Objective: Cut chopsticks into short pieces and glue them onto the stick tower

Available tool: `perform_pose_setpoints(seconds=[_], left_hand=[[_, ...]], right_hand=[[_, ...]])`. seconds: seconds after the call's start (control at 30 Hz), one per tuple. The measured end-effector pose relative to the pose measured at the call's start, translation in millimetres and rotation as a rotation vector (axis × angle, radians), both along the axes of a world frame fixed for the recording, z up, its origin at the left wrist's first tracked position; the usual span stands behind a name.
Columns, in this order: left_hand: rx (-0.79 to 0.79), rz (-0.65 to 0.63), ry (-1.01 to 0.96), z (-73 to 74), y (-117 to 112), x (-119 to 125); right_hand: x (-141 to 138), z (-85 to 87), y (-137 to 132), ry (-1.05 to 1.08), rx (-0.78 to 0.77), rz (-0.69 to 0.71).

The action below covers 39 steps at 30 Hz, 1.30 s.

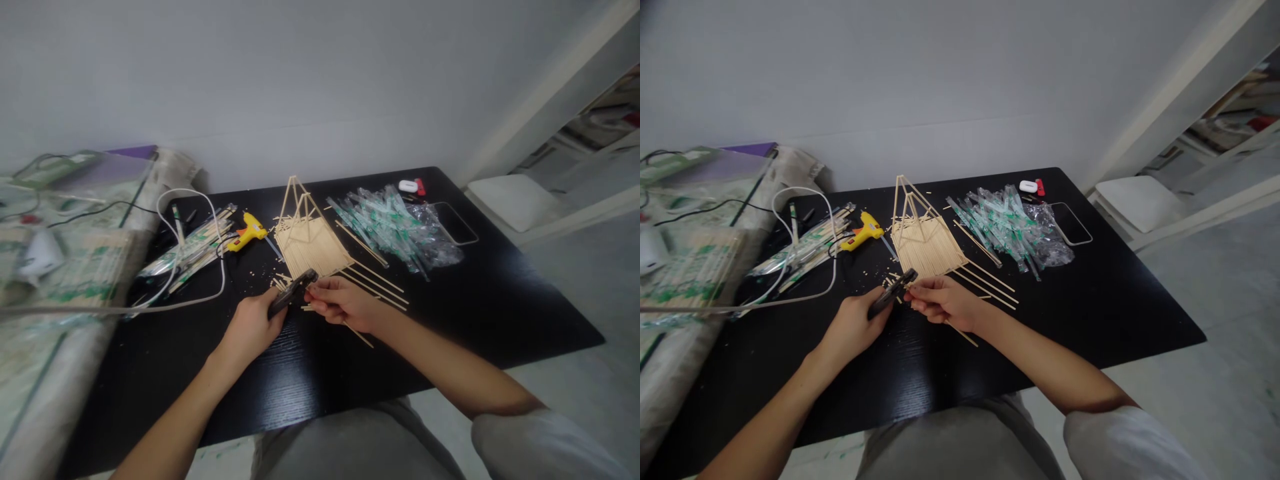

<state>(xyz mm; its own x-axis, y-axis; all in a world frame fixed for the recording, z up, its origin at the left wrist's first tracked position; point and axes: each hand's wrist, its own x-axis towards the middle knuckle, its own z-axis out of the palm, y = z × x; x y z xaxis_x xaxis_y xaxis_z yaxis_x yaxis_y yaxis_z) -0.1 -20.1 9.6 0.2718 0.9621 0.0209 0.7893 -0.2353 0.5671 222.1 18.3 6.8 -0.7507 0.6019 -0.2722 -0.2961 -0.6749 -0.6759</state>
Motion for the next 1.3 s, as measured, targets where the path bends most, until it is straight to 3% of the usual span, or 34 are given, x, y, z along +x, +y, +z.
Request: perform_pose_setpoints(seconds=[0.43, 0.63, 0.8, 0.97, 1.3], left_hand=[[-0.022, 0.026, -0.072, -2.1, 3.0, 3.1], [-0.049, 0.138, -0.137, -5.0, 8.8, -0.8], [0.005, 0.184, -0.01, -2.5, 9.1, -3.5], [0.114, 0.133, 0.084, -3.0, 5.0, -1.0], [0.181, 0.111, 0.221, -3.4, 2.6, 1.4]], right_hand=[[-0.6, -1.4, 1.6, -0.007, 0.022, -0.026], [0.3, 0.1, 1.0, -0.019, 0.041, -0.05], [-1.2, -2.6, 0.8, -0.049, 0.058, -0.075], [-4.9, -4.6, -1.5, -0.082, 0.116, -0.121], [-6.1, -2.6, -6.2, -0.122, 0.241, -0.158]])
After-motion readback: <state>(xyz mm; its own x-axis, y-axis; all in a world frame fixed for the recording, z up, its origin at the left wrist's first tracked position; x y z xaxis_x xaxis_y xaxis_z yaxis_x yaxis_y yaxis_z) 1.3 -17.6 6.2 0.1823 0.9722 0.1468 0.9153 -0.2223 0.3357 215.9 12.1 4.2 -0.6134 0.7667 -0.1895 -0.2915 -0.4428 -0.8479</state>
